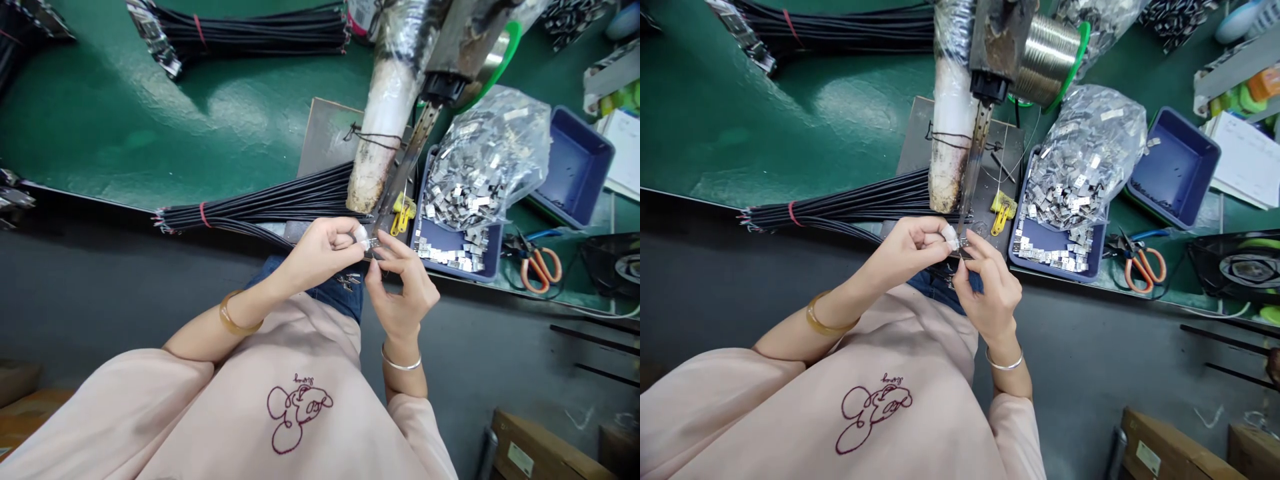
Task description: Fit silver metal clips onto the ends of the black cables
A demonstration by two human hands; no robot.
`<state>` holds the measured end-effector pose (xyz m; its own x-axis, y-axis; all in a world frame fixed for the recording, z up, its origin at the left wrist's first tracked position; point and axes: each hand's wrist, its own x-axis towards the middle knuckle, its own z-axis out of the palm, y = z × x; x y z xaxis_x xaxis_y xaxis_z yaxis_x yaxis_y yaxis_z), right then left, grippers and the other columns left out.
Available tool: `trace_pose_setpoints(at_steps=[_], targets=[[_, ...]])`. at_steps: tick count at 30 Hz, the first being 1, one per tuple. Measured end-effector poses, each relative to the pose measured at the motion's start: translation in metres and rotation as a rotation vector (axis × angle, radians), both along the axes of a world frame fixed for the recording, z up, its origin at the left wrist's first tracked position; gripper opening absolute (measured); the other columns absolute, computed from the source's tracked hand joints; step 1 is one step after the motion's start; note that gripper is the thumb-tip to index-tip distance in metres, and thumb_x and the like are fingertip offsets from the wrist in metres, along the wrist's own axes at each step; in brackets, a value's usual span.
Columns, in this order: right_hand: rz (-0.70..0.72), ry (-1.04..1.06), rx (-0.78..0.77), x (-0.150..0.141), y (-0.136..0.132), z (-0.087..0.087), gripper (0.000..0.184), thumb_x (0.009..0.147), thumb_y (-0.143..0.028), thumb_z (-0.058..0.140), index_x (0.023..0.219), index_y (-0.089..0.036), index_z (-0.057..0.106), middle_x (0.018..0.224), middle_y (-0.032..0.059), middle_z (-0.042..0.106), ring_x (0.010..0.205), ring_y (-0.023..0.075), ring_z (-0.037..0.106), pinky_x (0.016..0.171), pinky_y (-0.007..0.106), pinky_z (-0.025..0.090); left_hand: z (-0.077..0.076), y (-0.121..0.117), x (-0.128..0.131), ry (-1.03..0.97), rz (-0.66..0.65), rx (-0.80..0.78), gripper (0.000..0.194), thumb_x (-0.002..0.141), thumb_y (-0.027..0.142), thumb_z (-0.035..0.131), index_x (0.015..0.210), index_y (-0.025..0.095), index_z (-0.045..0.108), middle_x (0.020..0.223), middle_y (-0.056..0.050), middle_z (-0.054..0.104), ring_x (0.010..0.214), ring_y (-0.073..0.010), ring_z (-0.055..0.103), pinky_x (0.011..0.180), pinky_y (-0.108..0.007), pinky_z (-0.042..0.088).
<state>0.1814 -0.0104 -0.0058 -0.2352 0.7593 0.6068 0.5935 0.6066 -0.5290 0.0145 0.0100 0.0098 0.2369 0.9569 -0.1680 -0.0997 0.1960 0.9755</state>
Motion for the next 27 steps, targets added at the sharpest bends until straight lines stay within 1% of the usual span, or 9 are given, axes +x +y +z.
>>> trace_pose_setpoints(at_steps=[6, 9, 11, 13, 16, 19, 21, 24, 27], targets=[[-0.031, 0.051, -0.037, 0.002, 0.002, 0.003, 0.013, 0.087, -0.012, 0.067, 0.091, -0.022, 0.061, 0.115, 0.0060, 0.078, 0.092, 0.0175, 0.078, 0.081, 0.030, 0.065, -0.004, -0.003, 0.001, 0.086, 0.023, 0.088, 0.017, 0.087, 0.020, 0.061, 0.071, 0.013, 0.058, 0.053, 0.009, 0.027, 0.049, -0.0038, 0.022, 0.047, -0.019, 0.018], [-0.127, 0.153, -0.053, 0.005, 0.003, 0.004, 0.011, 0.089, -0.014, 0.066, 0.094, -0.022, 0.062, 0.106, 0.0048, 0.079, 0.093, 0.0197, 0.079, 0.079, 0.031, 0.065, -0.006, -0.008, 0.000, 0.201, 0.070, 0.191, 0.013, 0.086, 0.022, 0.064, 0.077, 0.012, 0.066, 0.059, 0.005, 0.047, 0.053, -0.0058, 0.041, 0.051, -0.019, 0.034], [-0.191, 0.250, -0.051, 0.008, 0.004, 0.005, 0.007, 0.091, -0.016, 0.065, 0.095, -0.021, 0.062, 0.101, 0.0042, 0.079, 0.086, 0.0197, 0.079, 0.073, 0.031, 0.065, -0.007, -0.013, -0.003, 0.289, 0.104, 0.319, 0.009, 0.085, 0.021, 0.067, 0.084, 0.012, 0.071, 0.075, -0.002, 0.064, 0.066, -0.0103, 0.057, 0.061, -0.022, 0.046], [-0.218, 0.324, -0.036, 0.009, 0.005, 0.006, 0.005, 0.092, -0.018, 0.065, 0.093, -0.021, 0.062, 0.098, 0.0039, 0.079, 0.078, 0.0182, 0.079, 0.067, 0.029, 0.064, -0.007, -0.017, -0.007, 0.381, 0.144, 0.492, 0.006, 0.084, 0.017, 0.069, 0.087, 0.013, 0.072, 0.089, -0.006, 0.072, 0.081, -0.0151, 0.065, 0.074, -0.027, 0.052], [-0.217, 0.367, -0.008, 0.009, 0.006, 0.005, 0.006, 0.092, -0.018, 0.065, 0.091, -0.020, 0.060, 0.094, 0.0027, 0.078, 0.074, 0.0165, 0.079, 0.064, 0.027, 0.063, -0.006, -0.024, -0.014, 0.443, 0.173, 0.698, 0.004, 0.086, 0.013, 0.068, 0.083, 0.014, 0.070, 0.086, -0.006, 0.075, 0.081, -0.0165, 0.066, 0.081, -0.032, 0.051], [-0.220, 0.357, -0.016, 0.007, 0.005, 0.004, 0.006, 0.092, -0.019, 0.065, 0.091, -0.020, 0.059, 0.093, 0.0021, 0.078, 0.073, 0.0161, 0.078, 0.063, 0.026, 0.063, -0.006, -0.031, -0.020, 0.447, 0.063, 0.764, 0.011, 0.090, 0.014, 0.066, 0.079, 0.014, 0.068, 0.077, -0.004, 0.073, 0.071, -0.0139, 0.064, 0.075, -0.030, 0.051], [-0.232, 0.349, -0.027, 0.006, 0.003, 0.003, 0.007, 0.093, -0.020, 0.065, 0.091, -0.020, 0.059, 0.090, 0.0014, 0.078, 0.070, 0.0155, 0.078, 0.062, 0.025, 0.063, -0.008, -0.035, -0.021, 0.492, 0.003, 0.788, 0.013, 0.092, 0.015, 0.064, 0.080, 0.014, 0.068, 0.078, -0.005, 0.073, 0.071, -0.0138, 0.064, 0.073, -0.029, 0.051], [-0.254, 0.379, -0.010, 0.006, -0.001, 0.003, 0.006, 0.091, -0.021, 0.067, 0.092, -0.021, 0.060, 0.081, -0.0025, 0.076, 0.055, 0.0111, 0.071, 0.048, 0.021, 0.055, -0.015, -0.037, -0.020, 0.643, 0.091, 0.873, 0.011, 0.094, 0.016, 0.061, 0.087, 0.014, 0.069, 0.084, -0.006, 0.073, 0.078, -0.0158, 0.063, 0.076, -0.030, 0.051], [-0.240, 0.418, 0.173, 0.007, -0.004, 0.004, 0.009, 0.090, -0.027, 0.070, 0.091, -0.023, 0.063, 0.064, -0.0071, 0.063, 0.042, 0.0087, 0.058, 0.036, 0.021, 0.043, -0.025, -0.030, -0.013, 0.897, 0.185, 0.974, 0.012, 0.095, 0.017, 0.058, 0.092, 0.014, 0.069, 0.092, -0.010, 0.071, 0.087, -0.0205, 0.061, 0.080, -0.035, 0.049]])
